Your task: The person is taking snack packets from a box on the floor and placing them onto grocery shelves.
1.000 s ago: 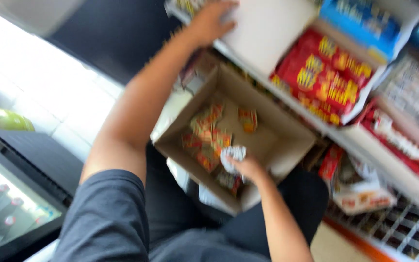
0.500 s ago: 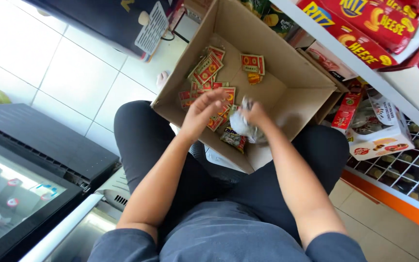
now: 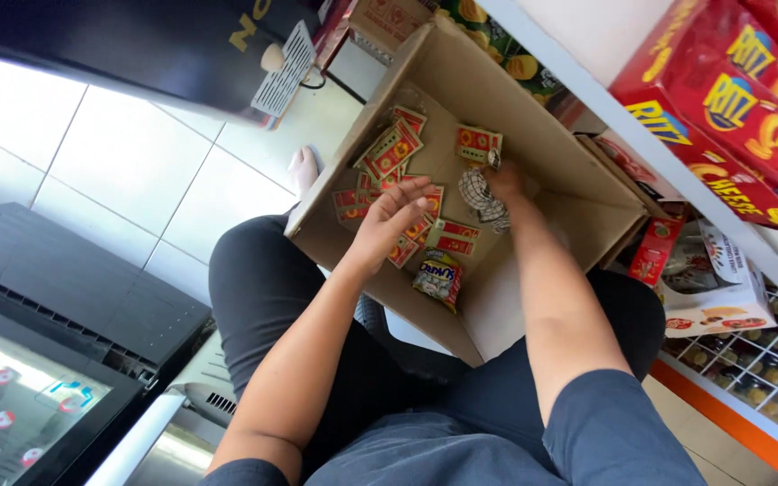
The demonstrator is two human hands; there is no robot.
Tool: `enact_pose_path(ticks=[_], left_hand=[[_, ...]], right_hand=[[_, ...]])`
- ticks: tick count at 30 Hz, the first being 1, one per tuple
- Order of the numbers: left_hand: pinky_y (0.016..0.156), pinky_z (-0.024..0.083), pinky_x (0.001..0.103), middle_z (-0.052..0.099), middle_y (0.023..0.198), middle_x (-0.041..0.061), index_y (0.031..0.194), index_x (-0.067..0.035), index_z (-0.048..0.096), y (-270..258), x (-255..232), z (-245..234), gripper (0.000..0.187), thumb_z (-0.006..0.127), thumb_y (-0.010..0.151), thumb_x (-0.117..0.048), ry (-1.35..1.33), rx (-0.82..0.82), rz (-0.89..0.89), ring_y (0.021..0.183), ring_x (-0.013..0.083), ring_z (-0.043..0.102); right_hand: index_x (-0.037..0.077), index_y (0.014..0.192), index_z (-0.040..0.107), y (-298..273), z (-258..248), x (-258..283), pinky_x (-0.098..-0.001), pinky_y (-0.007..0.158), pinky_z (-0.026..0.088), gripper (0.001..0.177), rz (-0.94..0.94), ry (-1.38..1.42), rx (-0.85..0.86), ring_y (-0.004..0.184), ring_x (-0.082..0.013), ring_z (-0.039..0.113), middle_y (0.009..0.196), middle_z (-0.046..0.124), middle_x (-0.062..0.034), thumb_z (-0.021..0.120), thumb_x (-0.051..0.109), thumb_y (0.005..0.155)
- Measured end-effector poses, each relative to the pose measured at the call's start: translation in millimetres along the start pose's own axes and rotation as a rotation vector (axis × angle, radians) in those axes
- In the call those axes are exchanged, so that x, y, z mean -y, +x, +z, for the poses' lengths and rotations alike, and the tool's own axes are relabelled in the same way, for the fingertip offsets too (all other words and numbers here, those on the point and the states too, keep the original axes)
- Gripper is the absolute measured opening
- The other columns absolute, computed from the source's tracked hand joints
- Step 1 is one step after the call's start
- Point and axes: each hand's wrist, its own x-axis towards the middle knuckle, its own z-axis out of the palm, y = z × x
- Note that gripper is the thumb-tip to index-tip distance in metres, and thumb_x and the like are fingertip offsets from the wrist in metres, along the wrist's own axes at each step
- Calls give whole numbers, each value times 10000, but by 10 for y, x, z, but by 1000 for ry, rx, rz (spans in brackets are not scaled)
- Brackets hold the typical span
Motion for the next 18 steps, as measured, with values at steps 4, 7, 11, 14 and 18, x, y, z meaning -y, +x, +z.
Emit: enact_pose_path(ticks=[4,7,11,14,18], left_hand=[[934,496,340,643,1293,161,1486,-5,548,133,284,-157,531,687,1021,-221,170,-162,86,1110,167,593],[1089,476,356,583,1430,172,1463,-2,487,66,101,-113,586,749,993,-235,467,-248,392,1305,184,567],[1058,513,366,602,1377,158,1444,-18,512,-235,-263,76,678,799,892,-287,461,-72,324,1162,200,683],[1093,524,373,648,1416,113,1478,-44,594,-401,-119,129,574,730,1005,-339,492,441,278,1273,192,643],[1016,539,377,685,1305,105,1468,-22,592,-660,452,258,539,637,1068,-381,21,460,-155,1154,166,655]], right_hand=[[126,1224,723,-685,-763,1069,-478,914,541,294,54,-335,296,1072,-363,688,1183,703,-208,688,265,968],[135,1180,747,-1547,-1573,1929,-441,921,540,329,-274,-276,424,1065,-330,697,1160,734,-154,730,139,851],[110,1058,789,-2548,-2431,2652,-399,909,554,377,-550,-70,570,1058,-280,722,1132,765,-106,667,-37,734],[92,1063,772,-3027,-2783,2850,-358,880,561,188,-624,64,538,1006,-252,736,1103,763,-88,759,102,875],[58,1097,761,-3453,-2886,2693,-315,903,565,187,-547,239,227,1022,-186,725,1128,768,-91,738,181,957]])
